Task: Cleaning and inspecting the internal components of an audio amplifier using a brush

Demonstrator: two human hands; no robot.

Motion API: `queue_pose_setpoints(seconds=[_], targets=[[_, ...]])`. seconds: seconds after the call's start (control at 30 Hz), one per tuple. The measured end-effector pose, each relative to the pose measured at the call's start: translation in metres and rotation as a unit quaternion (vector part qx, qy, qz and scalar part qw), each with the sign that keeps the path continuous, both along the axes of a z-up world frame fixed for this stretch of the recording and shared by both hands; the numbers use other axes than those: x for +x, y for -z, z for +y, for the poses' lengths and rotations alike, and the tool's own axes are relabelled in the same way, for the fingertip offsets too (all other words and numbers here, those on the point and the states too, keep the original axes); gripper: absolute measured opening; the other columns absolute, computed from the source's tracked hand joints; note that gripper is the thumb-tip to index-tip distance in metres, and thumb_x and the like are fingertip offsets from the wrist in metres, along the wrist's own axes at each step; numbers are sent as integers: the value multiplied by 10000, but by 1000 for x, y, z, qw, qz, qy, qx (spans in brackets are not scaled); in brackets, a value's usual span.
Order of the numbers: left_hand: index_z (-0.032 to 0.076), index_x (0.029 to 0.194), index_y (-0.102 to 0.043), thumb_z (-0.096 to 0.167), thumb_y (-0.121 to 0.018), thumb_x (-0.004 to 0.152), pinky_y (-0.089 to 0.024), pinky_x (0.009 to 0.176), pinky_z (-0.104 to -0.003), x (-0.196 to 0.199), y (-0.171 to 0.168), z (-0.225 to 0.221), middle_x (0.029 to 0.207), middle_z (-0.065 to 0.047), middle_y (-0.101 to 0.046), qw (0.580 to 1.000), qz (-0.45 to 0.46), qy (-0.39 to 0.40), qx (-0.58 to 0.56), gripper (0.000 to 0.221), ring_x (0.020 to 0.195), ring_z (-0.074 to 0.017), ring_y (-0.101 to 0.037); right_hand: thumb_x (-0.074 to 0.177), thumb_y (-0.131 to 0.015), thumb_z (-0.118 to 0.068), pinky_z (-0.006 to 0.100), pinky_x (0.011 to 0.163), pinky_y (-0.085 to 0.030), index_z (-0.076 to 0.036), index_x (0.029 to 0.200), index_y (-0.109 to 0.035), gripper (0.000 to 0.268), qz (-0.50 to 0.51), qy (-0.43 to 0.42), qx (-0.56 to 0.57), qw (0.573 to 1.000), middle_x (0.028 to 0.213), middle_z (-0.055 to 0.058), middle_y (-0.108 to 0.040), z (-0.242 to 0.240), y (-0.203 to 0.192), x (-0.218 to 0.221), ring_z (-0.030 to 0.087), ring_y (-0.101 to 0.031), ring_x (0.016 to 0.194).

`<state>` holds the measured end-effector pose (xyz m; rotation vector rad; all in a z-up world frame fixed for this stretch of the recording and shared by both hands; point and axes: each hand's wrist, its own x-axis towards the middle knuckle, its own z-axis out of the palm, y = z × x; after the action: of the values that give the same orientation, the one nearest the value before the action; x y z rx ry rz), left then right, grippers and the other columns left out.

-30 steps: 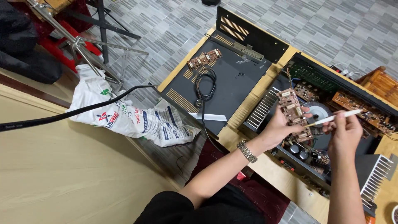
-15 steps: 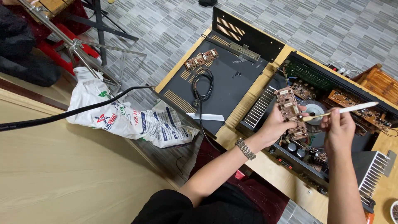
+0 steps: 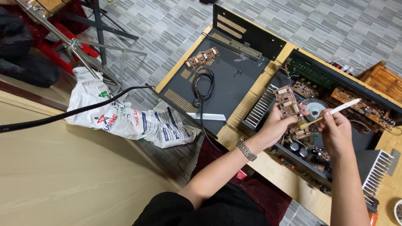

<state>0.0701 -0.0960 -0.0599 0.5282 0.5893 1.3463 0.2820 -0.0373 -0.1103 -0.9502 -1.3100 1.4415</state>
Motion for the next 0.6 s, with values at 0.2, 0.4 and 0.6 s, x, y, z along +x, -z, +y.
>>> queue_pose_setpoints(seconds=[0.2,0.4,0.6], targets=[[67,1365,-271,-91,-505,986,-464,1164,-448,3,8,3,1287,-184,-592,1000,-22,-7,3,472,1252,-292,-587,1114,-586,-213,239,621,-301,-68,1055,-590,156,-64,-7,9,998,739,-31,-419,8,23,5,84,-377,659],[62,1332,-315,35,-589,971,-262,1303,-497,0,4,3,1270,-134,-607,1000,-8,4,-18,454,1328,-257,-542,1160,-550,-221,248,623,-281,-101,1043,-543,168,-90,56,33,994,720,-26,-400,1,4,-3,94,-366,657],[90,1374,-303,73,-590,995,-165,1291,-546,4,26,9,1207,-141,-680,999,-34,17,-17,476,1436,-297,-463,1205,-526,-210,230,608,-268,-134,1027,-493,196,-12,123,23,992,728,-35,-323,9,10,6,82,-305,630]])
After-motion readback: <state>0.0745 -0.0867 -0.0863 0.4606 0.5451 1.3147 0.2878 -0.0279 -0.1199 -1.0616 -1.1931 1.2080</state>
